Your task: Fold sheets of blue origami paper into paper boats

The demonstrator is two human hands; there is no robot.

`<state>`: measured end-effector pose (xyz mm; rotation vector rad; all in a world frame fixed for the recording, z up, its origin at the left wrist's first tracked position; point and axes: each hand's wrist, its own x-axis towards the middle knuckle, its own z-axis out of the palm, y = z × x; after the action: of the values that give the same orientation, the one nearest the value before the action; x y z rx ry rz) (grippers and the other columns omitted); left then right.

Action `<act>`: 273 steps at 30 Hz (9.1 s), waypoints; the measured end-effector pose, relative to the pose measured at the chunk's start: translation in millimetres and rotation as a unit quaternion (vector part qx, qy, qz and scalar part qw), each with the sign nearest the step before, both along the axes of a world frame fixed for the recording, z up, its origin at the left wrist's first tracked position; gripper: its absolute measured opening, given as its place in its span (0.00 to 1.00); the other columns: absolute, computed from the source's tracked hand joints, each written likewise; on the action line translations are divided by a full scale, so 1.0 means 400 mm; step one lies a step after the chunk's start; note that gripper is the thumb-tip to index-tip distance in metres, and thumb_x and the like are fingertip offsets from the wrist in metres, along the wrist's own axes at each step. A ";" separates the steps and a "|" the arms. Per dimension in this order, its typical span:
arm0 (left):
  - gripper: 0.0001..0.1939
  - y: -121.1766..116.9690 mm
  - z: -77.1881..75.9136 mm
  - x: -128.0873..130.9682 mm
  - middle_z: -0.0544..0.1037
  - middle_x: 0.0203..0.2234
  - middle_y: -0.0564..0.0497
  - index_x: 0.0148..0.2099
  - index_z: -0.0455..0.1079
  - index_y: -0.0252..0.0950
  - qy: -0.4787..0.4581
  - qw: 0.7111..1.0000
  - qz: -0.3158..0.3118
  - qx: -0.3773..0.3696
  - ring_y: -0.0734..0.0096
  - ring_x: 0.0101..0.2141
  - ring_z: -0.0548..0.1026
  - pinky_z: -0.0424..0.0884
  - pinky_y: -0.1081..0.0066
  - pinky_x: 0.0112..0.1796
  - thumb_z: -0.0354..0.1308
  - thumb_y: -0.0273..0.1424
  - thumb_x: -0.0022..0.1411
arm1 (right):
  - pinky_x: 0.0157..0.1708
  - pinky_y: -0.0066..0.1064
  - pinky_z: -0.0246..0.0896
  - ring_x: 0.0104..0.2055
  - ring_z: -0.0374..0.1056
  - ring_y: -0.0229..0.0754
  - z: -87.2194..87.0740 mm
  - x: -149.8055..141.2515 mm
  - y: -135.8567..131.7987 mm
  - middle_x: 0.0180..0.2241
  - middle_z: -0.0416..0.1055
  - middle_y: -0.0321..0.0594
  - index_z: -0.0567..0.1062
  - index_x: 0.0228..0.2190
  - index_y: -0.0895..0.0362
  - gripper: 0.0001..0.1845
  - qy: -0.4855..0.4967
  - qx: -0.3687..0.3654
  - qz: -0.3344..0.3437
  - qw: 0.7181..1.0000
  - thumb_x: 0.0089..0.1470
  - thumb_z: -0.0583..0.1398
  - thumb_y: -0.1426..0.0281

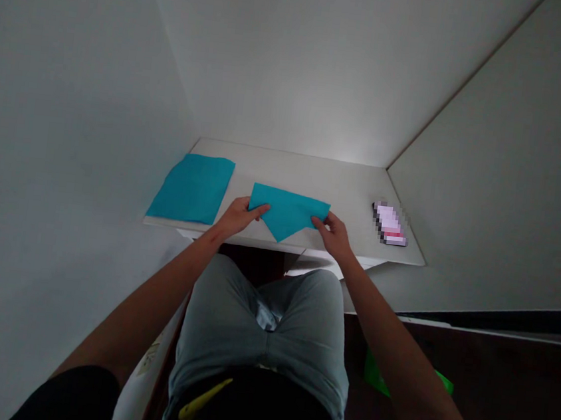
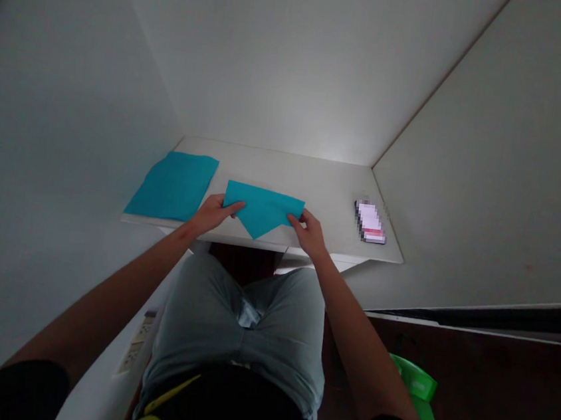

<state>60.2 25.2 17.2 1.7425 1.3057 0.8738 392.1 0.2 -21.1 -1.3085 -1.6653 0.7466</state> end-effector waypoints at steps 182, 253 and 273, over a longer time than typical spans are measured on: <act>0.28 -0.027 -0.123 0.157 0.69 0.27 0.60 0.67 0.65 0.37 -0.034 0.990 0.049 0.129 0.71 0.28 0.71 0.66 0.70 0.34 0.62 0.27 0.67 | 0.38 0.38 0.65 0.35 0.74 0.49 -0.034 -0.184 0.021 0.39 0.81 0.44 0.75 0.54 0.54 0.34 -0.088 -0.051 -0.090 0.991 0.61 0.64 0.41; 0.21 0.033 -0.139 0.109 0.84 0.52 0.44 0.54 0.81 0.35 -0.232 0.970 0.042 -0.058 0.67 0.39 0.81 0.84 0.65 0.38 0.67 0.34 0.60 | 0.37 0.36 0.68 0.30 0.65 0.41 -0.051 -0.113 0.044 0.28 0.74 0.33 0.84 0.57 0.54 0.32 0.152 -0.081 0.060 0.983 0.51 0.67 0.57; 0.34 0.034 -0.137 0.085 0.88 0.44 0.43 0.64 0.78 0.33 -0.232 0.968 -0.037 -0.083 0.61 0.42 0.86 0.84 0.58 0.50 0.74 0.38 0.58 | 0.45 0.42 0.73 0.36 0.72 0.46 -0.072 -0.114 0.057 0.32 0.76 0.37 0.81 0.53 0.52 0.27 0.147 -0.078 0.048 0.985 0.55 0.63 0.55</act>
<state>94.2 38.8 -37.7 1.3427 0.9651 1.0228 346.6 23.1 -49.9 -1.1645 -1.4612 1.0925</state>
